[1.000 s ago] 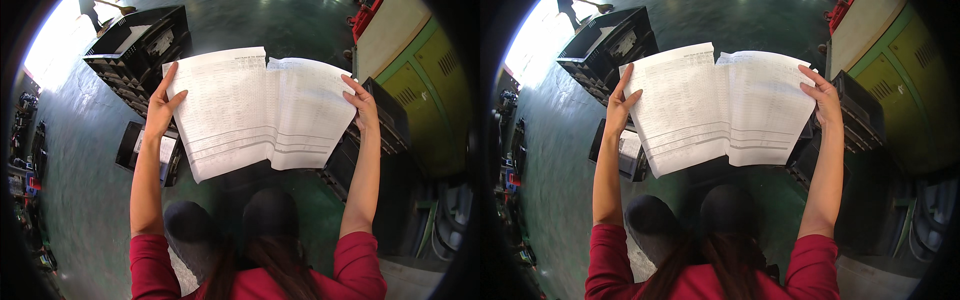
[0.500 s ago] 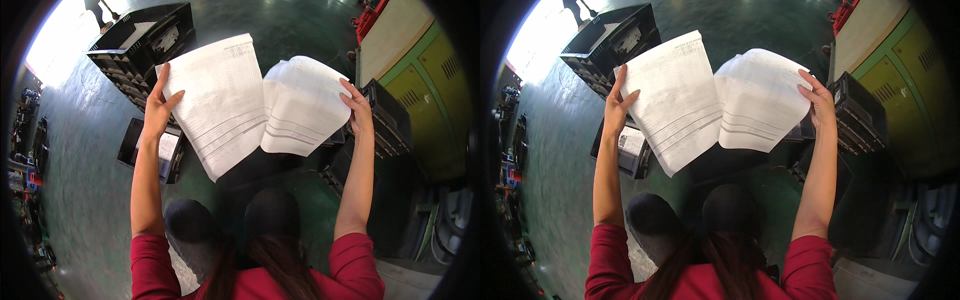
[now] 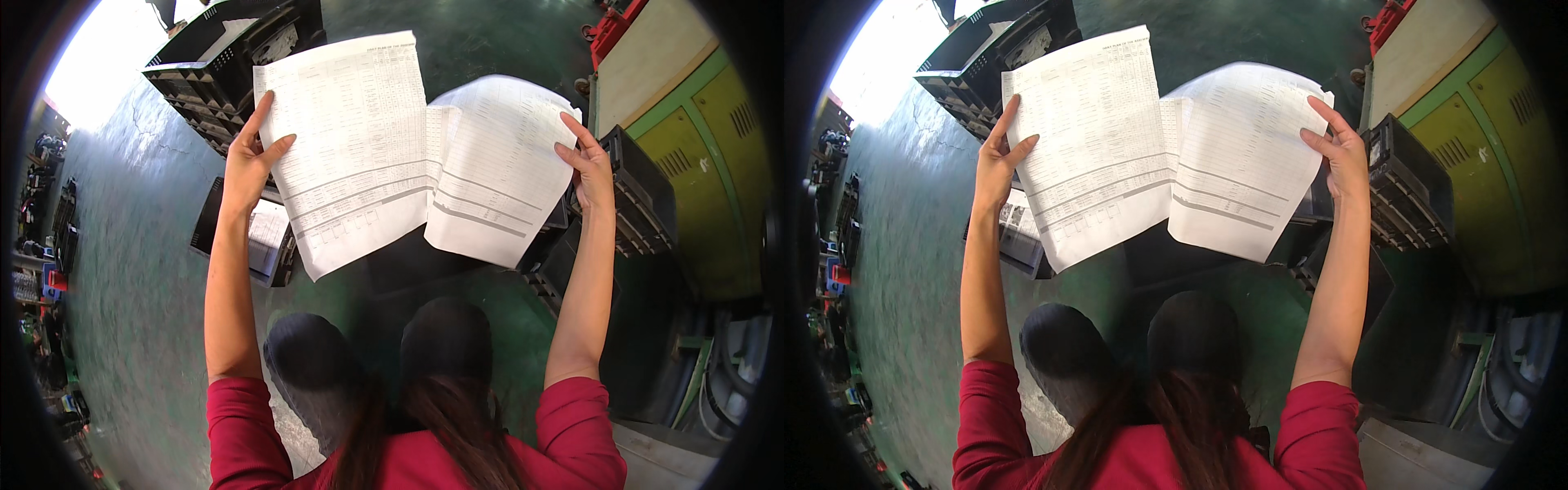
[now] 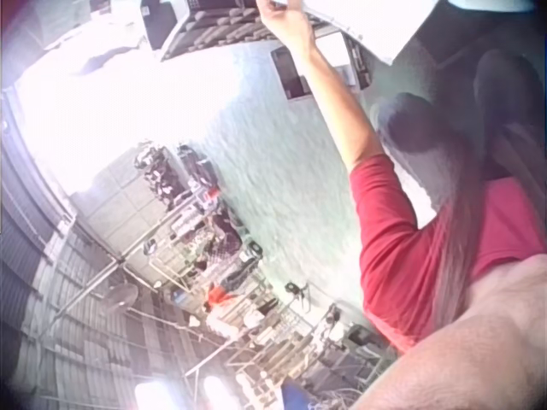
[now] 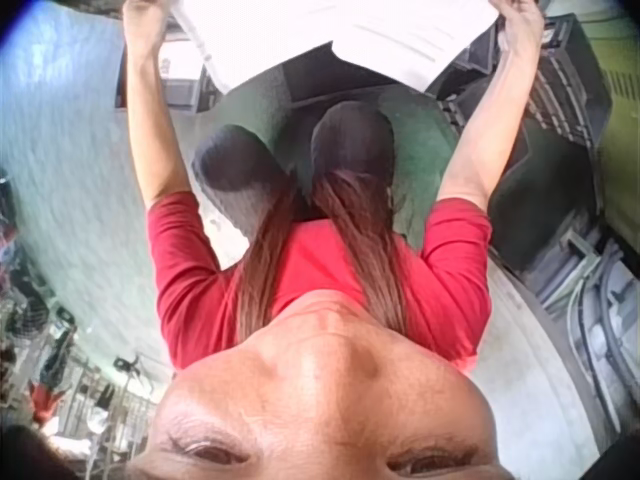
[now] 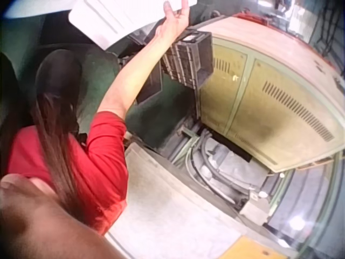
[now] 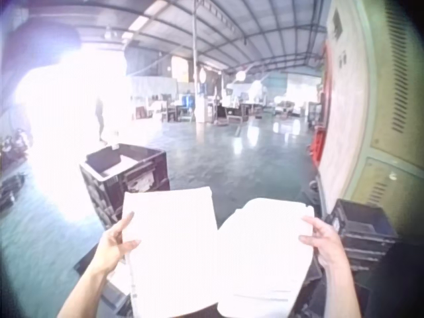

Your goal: The person reviews printed documents, then uses a cloth to wipe the inside of black plastic crates before stacking them on the floor.

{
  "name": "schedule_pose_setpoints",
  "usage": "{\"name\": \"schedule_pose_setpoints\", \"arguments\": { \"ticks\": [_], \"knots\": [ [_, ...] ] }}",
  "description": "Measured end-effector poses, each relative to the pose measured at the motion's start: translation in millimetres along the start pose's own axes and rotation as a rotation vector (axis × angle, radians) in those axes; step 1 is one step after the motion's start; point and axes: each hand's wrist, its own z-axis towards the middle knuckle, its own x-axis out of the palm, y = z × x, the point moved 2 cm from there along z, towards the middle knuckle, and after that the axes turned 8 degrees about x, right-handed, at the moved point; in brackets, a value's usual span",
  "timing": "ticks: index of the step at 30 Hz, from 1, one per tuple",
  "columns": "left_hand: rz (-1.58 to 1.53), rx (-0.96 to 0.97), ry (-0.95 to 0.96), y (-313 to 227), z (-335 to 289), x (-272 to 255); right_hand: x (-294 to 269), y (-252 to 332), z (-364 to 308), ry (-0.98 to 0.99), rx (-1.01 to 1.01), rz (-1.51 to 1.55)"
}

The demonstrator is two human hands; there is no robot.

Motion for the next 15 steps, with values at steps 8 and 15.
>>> {"name": "schedule_pose_setpoints", "arguments": {
  "ticks": [8,15],
  "knots": [
    [-0.072,-0.047,-0.073,8.0,-1.2,-17.3,-17.6,-14.6,4.3,-0.041,-0.004,0.081],
    [-0.041,-0.037,-0.038,10.6,-7.0,-20.0,-1.8,-9.9,-3.0,-0.099,-0.026,0.018]
  ]
}}
